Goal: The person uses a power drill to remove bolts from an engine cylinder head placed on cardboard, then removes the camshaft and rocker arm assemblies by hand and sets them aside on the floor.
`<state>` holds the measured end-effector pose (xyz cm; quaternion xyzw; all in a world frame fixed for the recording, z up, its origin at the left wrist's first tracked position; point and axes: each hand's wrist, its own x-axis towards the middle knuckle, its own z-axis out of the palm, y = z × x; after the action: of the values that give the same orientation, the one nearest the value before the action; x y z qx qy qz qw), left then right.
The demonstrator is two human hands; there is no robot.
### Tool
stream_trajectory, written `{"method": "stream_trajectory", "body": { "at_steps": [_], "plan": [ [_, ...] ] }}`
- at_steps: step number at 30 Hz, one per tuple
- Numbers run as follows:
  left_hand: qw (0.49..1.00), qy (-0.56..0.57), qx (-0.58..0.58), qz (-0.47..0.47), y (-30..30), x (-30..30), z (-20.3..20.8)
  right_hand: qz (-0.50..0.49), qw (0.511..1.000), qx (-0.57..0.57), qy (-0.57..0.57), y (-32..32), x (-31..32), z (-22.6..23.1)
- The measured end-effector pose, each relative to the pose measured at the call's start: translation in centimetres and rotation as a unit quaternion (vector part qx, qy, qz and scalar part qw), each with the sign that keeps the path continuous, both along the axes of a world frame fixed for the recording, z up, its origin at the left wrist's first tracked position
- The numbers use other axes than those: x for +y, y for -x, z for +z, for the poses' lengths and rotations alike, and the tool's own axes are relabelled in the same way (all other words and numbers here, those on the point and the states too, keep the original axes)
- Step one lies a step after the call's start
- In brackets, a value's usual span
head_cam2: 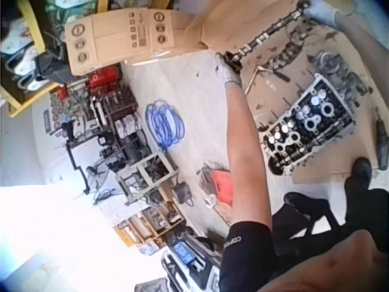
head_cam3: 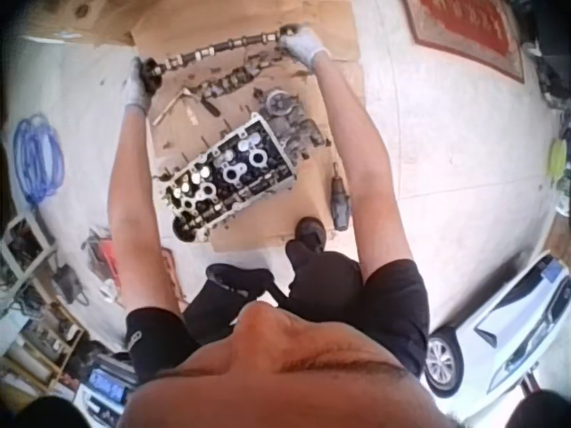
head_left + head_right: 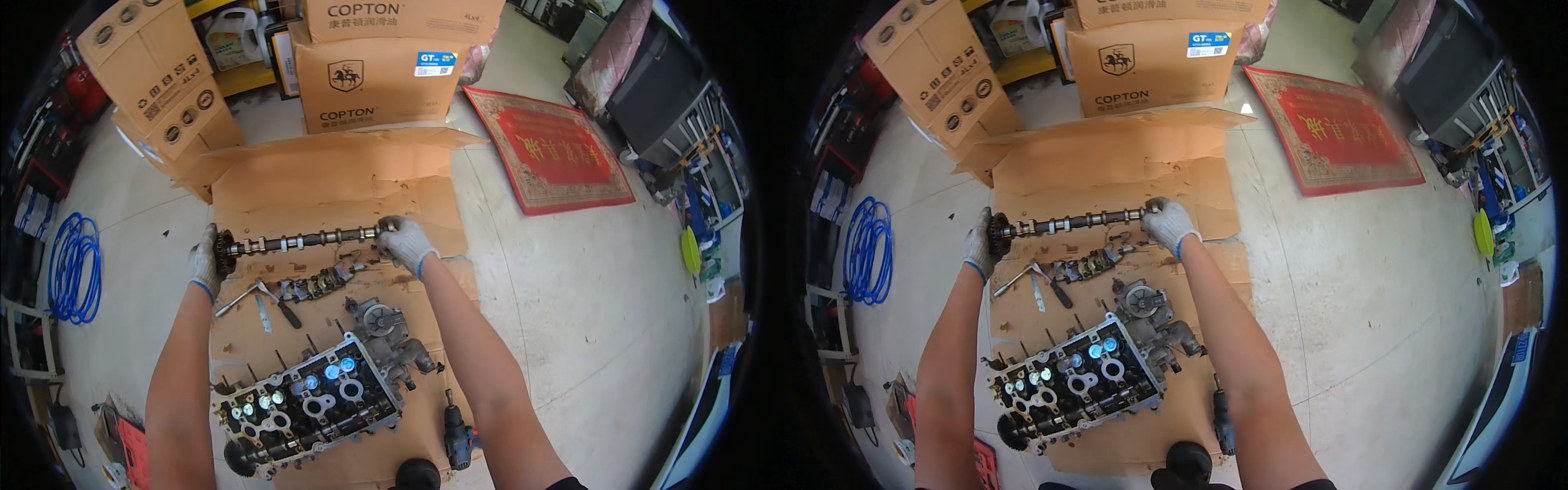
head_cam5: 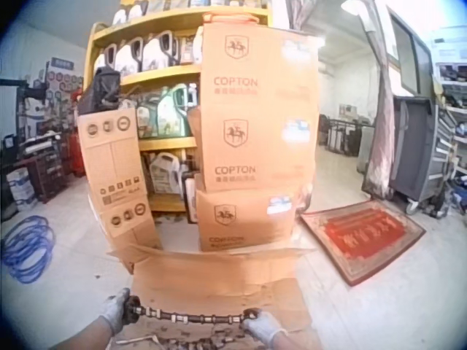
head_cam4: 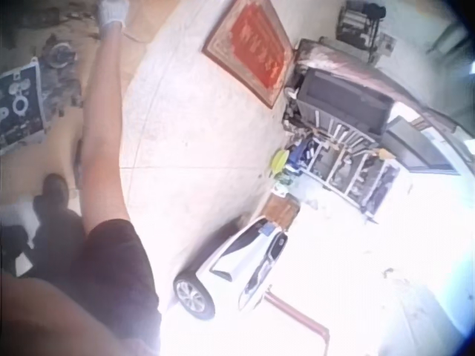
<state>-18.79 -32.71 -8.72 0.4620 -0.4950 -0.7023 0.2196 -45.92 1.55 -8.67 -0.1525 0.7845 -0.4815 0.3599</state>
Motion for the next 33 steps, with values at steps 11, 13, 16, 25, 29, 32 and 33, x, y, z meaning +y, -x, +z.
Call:
{"method": "stream_trajectory", "body": {
  "at_steps": [11, 13, 16, 25, 29, 32, 33],
  "plan": [
    [0.991, -0.04, 0.127, -0.014, 3.6, -1.9, -7.5, 0.072, 0.99, 0.09, -0.084, 7.3, -3.6, -5.7],
    [0.997, -0.023, 0.032, -0.069, 4.1, -1.6, -6.9, 0.093, 0.971, 0.183, -0.121, 7.6, -3.1, -6.4],
    [0.992, 0.028, -0.037, -0.118, 3.2, -1.2, -4.8, 0.105, 0.946, 0.268, -0.15, 6.1, -2.4, -6.7],
    [0.89, 0.275, -0.251, -0.264, -9.9, 7.2, 7.2, 0.013, 0.964, 0.25, -0.088, 6.8, -0.4, -7.9],
    [0.944, 0.168, -0.234, -0.161, -24.3, 9.9, 9.3, -0.107, 0.952, 0.284, -0.033, 1.1, 3.1, -4.8],
    [0.961, 0.03, -0.274, -0.005, -34.8, 14.0, 7.8, -0.124, 0.95, 0.284, 0.046, -7.1, 8.0, -0.9],
    [0.961, -0.014, -0.275, 0.026, -38.2, 15.3, 6.5, -0.071, 0.967, 0.245, 0.005, -9.7, 9.8, 1.1]
  ]
}}
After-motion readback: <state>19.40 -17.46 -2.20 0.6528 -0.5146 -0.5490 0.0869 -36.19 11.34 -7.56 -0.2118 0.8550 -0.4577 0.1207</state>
